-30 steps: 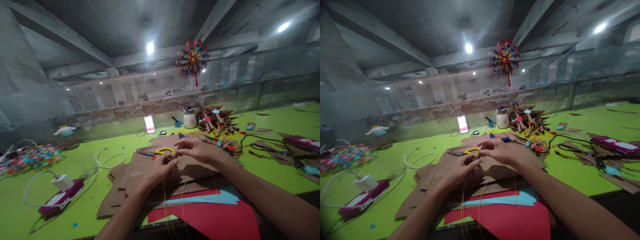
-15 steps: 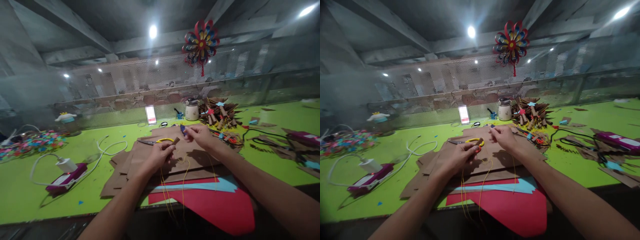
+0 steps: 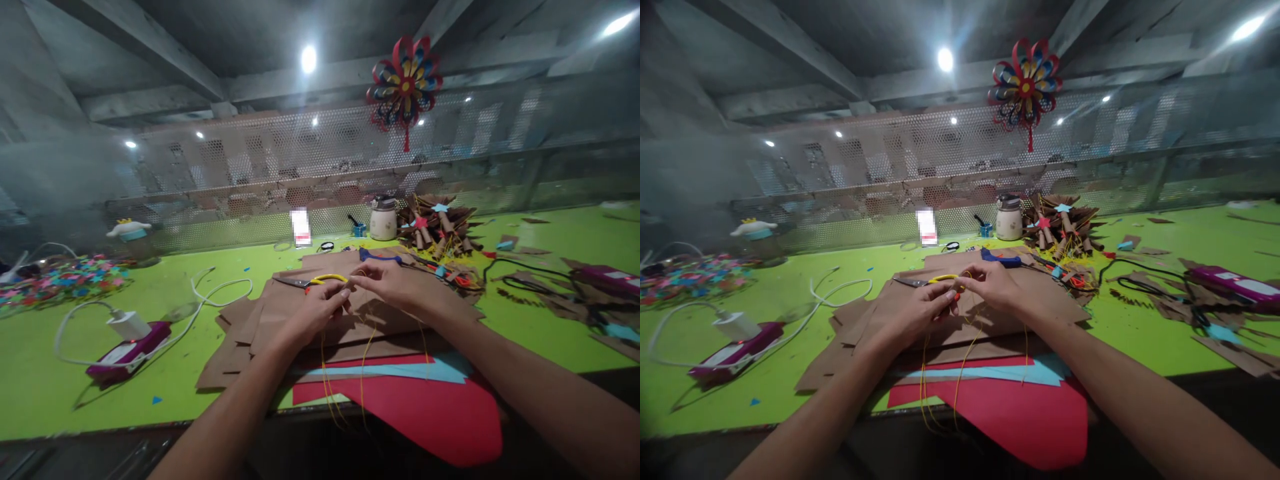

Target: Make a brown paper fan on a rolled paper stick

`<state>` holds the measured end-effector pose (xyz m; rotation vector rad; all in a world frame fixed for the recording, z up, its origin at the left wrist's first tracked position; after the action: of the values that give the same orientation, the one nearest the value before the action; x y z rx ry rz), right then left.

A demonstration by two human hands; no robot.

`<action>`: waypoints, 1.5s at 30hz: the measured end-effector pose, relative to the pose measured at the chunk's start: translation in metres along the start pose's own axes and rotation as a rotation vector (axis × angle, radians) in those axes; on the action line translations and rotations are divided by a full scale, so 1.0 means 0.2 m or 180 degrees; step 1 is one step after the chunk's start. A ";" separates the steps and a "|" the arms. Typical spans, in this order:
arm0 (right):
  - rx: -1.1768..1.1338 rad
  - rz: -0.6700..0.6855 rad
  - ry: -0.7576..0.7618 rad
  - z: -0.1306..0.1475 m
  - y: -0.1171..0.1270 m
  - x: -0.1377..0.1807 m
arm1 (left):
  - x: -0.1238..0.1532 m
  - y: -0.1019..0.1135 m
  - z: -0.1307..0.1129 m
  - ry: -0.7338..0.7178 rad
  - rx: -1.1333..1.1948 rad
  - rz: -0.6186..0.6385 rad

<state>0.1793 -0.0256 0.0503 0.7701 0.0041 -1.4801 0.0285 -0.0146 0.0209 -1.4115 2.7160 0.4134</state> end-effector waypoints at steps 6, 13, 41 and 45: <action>-0.0760 0.0122 -0.0188 -0.06 0.00 -0.01 | 0.03 -0.03 0.02 0.0479 0.1054 0.0569; -0.0941 0.0257 -0.0002 -0.11 0.03 -0.04 | 0.03 -0.04 0.04 0.0859 0.1711 0.1069; -0.0278 0.1321 -0.0960 -0.08 0.34 -0.06 | 0.05 -0.01 -0.02 0.0473 0.1738 0.0894; 0.0175 0.1389 -0.1064 0.04 0.46 -0.07 | 0.07 0.05 -0.14 0.0253 0.1727 0.0848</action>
<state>0.2554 -0.0258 0.1038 0.5170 -0.4335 -1.1759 0.0134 -0.0270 0.0470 -0.9443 2.7721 -0.3603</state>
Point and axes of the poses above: each hand's wrist, its own x-axis away from the middle knuckle, its own y-axis out of the back of the hand, z = x × y, the point moved 4 cm from there along -x, towards the middle knuckle, and after that the axes turned 3 degrees about -y, right-handed, at the moved point
